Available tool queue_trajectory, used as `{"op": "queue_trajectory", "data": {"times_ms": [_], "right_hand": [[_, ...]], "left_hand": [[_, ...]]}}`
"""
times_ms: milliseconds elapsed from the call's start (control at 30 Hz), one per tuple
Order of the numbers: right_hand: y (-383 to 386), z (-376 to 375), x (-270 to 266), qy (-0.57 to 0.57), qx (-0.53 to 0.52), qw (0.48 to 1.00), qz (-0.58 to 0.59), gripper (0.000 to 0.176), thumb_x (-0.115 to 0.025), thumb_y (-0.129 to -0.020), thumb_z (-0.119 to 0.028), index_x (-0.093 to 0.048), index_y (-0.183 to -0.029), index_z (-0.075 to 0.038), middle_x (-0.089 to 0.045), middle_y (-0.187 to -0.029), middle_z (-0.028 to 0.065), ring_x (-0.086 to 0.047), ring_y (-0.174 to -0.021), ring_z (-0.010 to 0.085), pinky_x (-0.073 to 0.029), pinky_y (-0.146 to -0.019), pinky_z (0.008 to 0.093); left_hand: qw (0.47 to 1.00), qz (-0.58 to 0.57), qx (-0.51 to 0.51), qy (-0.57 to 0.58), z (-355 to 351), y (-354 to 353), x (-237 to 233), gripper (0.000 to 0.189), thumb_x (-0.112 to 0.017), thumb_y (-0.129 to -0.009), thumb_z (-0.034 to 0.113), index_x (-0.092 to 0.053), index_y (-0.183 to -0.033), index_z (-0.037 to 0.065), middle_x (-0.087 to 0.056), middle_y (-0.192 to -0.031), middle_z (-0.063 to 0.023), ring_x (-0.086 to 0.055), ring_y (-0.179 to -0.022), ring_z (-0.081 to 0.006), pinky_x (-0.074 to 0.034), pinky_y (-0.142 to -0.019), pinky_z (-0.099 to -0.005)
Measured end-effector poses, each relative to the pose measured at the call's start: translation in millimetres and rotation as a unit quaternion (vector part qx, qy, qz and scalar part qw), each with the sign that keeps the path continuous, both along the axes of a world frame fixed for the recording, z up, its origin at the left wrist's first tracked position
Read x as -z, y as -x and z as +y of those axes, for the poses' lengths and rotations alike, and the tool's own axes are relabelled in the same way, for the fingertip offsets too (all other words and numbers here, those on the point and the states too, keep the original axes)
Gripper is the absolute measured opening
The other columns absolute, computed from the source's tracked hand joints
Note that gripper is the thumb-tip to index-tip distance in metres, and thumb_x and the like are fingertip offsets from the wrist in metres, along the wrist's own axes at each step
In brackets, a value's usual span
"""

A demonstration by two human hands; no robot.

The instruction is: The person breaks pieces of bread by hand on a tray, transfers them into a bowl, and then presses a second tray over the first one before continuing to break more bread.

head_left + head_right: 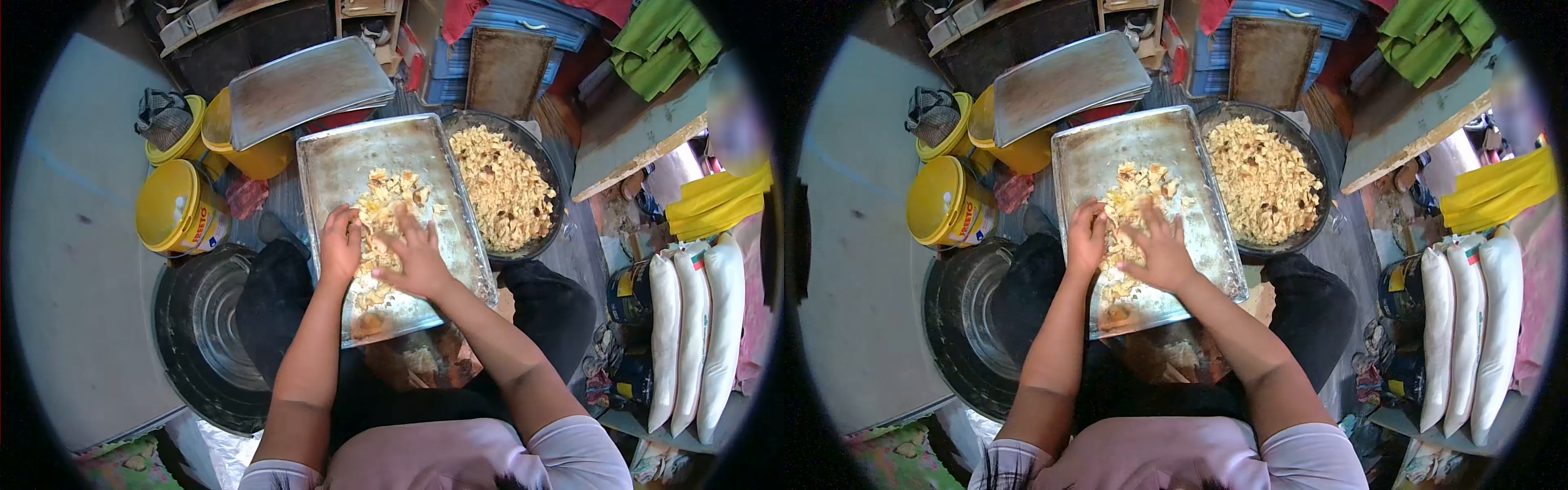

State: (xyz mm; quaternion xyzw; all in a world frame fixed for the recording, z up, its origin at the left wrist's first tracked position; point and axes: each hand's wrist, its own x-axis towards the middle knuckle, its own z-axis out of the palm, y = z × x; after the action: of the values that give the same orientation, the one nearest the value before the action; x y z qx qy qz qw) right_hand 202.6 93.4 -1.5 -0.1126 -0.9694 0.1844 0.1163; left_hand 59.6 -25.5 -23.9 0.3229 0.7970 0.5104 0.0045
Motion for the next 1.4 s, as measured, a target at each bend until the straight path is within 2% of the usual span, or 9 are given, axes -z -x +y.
{"op": "queue_trajectory", "data": {"times_ms": [267,467,567,767,867,967,1133,1267,1400], "right_hand": [[-72.6,5.2,-4.2,0.007,-0.009,0.998,-0.056,0.071,-0.058,-0.080,-0.061,-0.043,-0.138,-0.021,-0.032,-0.145,0.0170,-0.027,-0.136,0.0381,-0.011,-0.108,0.0628],[-78.1,22.1,6.0,0.016,0.047,0.998,-0.030,0.066,-0.055,-0.086,-0.052,-0.043,-0.137,-0.012,-0.034,-0.144,0.0180,-0.028,-0.137,0.0334,-0.009,-0.111,0.0571],[-60.9,23.2,6.9,0.049,0.049,0.997,0.040,0.056,-0.055,-0.089,-0.042,-0.045,-0.135,-0.011,-0.037,-0.142,0.0177,-0.032,-0.134,0.0332,-0.012,-0.110,0.0584],[2.5,38.2,-8.0,0.072,0.020,0.992,0.103,0.041,-0.061,-0.082,-0.014,-0.056,-0.122,-0.014,-0.051,-0.129,0.0145,-0.048,-0.117,0.0314,-0.035,-0.101,0.0427],[4.2,54.6,-9.7,0.175,-0.011,0.983,0.057,0.025,-0.065,-0.080,-0.012,-0.061,-0.103,-0.006,-0.062,-0.105,0.0146,-0.059,-0.097,0.0294,-0.046,-0.083,0.0372],[-10.8,53.3,-33.2,0.339,0.080,0.937,0.024,0.025,-0.067,-0.080,-0.012,-0.059,-0.103,-0.004,-0.062,-0.094,0.0169,-0.061,-0.084,0.0318,-0.048,-0.075,0.0366],[-32.3,47.3,-23.3,0.396,0.087,0.913,0.039,0.020,-0.062,-0.080,-0.010,-0.059,-0.099,-0.004,-0.054,-0.062,0.0076,-0.047,-0.055,0.0122,-0.040,-0.052,0.0294],[-29.5,26.5,-10.9,0.478,0.074,0.872,0.068,0.017,-0.064,-0.079,-0.010,-0.062,-0.095,-0.003,-0.060,-0.068,0.0101,-0.053,-0.060,0.0144,-0.045,-0.059,0.0299],[-22.8,12.7,-21.4,0.486,0.051,0.872,0.010,0.019,-0.063,-0.079,-0.009,-0.063,-0.097,-0.002,-0.064,-0.085,0.0132,-0.061,-0.077,0.0236,-0.048,-0.075,0.0318]], "left_hand": [[0.962,0.128,0.089,0.225,-31.8,-51.5,-29.6,0.062,-0.057,-0.088,0.042,-0.042,-0.138,0.008,-0.030,-0.146,-0.0240,-0.017,-0.138,-0.0448,-0.014,-0.109,-0.0587],[0.897,0.133,0.224,0.358,-51.4,-112.4,-33.2,0.069,-0.055,-0.087,0.048,-0.037,-0.141,0.010,-0.021,-0.150,-0.0231,-0.013,-0.140,-0.0427,-0.009,-0.109,-0.0627],[0.884,0.220,0.146,0.385,-50.6,-99.1,-14.2,0.065,-0.054,-0.088,0.046,-0.039,-0.141,0.011,-0.022,-0.151,-0.0220,-0.013,-0.140,-0.0424,-0.010,-0.109,-0.0624],[0.930,0.198,0.122,0.285,-48.5,-91.4,-29.8,0.049,-0.059,-0.087,0.034,-0.052,-0.129,0.010,-0.034,-0.144,-0.0187,-0.021,-0.138,-0.0393,-0.015,-0.109,-0.0603],[0.922,0.212,0.214,0.242,-43.7,-96.5,-23.9,0.029,-0.063,-0.083,0.028,-0.065,-0.104,0.008,-0.043,-0.135,-0.0128,-0.026,-0.137,-0.0359,-0.016,-0.110,-0.0594],[0.918,0.199,0.241,0.242,-40.1,-95.6,-31.2,0.023,-0.065,-0.080,0.024,-0.063,-0.096,0.007,-0.047,-0.129,-0.0116,-0.029,-0.135,-0.0342,-0.017,-0.110,-0.0598],[0.915,0.193,0.268,0.232,-38.2,-95.7,-42.1,0.029,-0.070,-0.072,0.020,-0.060,-0.095,0.005,-0.054,-0.116,-0.0118,-0.042,-0.124,-0.0344,-0.023,-0.108,-0.0556],[0.984,0.028,0.150,0.090,-30.4,-92.7,-49.1,0.048,-0.072,-0.075,0.020,-0.053,-0.116,0.001,-0.056,-0.109,-0.0196,-0.051,-0.105,-0.0380,-0.040,-0.094,-0.0429],[0.976,-0.136,0.168,0.014,-22.4,-74.0,-30.2,0.039,-0.068,-0.082,0.011,-0.053,-0.116,-0.002,-0.060,-0.103,-0.0111,-0.057,-0.089,-0.0167,-0.046,-0.077,-0.0286]]}}
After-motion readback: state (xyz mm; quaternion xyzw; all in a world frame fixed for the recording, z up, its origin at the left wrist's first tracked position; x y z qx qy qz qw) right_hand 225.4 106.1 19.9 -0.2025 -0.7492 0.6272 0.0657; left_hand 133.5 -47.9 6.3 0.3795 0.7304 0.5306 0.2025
